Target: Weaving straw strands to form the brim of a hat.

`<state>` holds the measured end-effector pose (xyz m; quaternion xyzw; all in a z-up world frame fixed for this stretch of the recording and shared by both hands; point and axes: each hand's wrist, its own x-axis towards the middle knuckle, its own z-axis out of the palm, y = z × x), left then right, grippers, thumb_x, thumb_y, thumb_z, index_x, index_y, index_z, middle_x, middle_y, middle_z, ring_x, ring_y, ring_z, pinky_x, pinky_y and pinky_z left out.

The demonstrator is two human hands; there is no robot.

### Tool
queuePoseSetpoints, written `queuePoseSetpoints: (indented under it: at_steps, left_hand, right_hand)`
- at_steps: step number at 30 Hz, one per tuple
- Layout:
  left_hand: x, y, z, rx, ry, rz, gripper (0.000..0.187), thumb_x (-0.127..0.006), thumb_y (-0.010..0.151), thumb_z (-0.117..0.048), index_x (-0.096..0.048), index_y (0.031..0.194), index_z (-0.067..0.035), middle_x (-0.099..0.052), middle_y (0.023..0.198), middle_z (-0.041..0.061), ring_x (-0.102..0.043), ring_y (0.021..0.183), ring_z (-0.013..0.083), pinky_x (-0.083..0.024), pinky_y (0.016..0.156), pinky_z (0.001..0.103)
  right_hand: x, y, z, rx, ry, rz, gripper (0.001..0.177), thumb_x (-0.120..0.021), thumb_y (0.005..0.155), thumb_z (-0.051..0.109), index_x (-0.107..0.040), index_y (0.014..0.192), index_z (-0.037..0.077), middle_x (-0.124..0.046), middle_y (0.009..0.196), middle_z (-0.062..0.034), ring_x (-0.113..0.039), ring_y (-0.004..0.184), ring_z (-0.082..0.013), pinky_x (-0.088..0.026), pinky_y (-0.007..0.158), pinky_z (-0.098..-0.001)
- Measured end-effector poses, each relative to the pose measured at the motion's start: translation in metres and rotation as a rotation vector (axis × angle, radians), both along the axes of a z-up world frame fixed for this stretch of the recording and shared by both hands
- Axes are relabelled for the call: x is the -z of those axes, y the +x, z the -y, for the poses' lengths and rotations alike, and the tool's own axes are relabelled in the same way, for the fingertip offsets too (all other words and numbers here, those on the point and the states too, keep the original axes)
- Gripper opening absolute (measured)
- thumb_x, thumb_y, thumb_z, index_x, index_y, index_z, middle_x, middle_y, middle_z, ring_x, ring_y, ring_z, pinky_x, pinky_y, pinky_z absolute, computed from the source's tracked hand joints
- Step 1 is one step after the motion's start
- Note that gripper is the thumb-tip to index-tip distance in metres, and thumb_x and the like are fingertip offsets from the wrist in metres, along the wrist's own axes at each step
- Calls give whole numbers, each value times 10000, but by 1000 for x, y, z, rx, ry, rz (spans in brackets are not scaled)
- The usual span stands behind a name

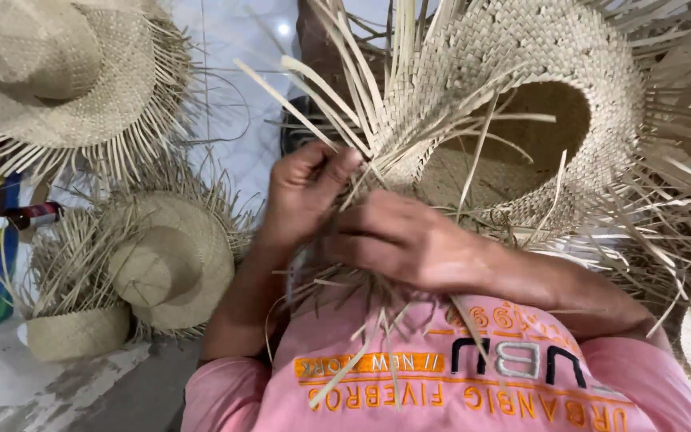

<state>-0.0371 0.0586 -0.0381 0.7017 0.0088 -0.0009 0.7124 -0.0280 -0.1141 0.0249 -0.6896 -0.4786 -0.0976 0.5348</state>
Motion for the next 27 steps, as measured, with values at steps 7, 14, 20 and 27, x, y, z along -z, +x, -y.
queuePoseSetpoints:
  at_steps: [7,14,20,27]
  left_hand:
    - [-71,22,-41,490,393,113,131,-748,932,-56,-749,1037,22,-693,961,248,-695,961,396,-545,852,528]
    - [-64,21,-32,459,471,32,113,-704,922,-30,-789,996,-30,-746,881,179,-742,889,384,-569,827,465]
    - [-52,12,-24,352,372,-226,116,-663,934,-89,-777,943,-65,-759,700,67,-740,711,163,-587,730,315]
    - [-66,-13,-10,101,467,112,59,-752,909,-53,-774,964,-49,-711,846,92,-668,653,183,-527,550,271]
  right_hand:
    - [22,-8,-31,-29,-7,145,185,-543,1049,49,-663,1026,-90,-627,984,-250,-619,735,-389,-564,629,-439]
    - [27,-15,-4,-101,-12,76,227,-581,1059,124,-688,1209,-10,-666,1100,-257,-677,846,-422,-584,718,-484]
    - [45,-15,21,352,-97,-499,125,-767,937,99,-767,1045,37,-735,873,-126,-745,755,-319,-573,647,-395]
    - [62,-8,23,510,166,-656,83,-743,963,-26,-717,1041,-36,-657,603,-91,-622,512,-155,-523,523,-273]
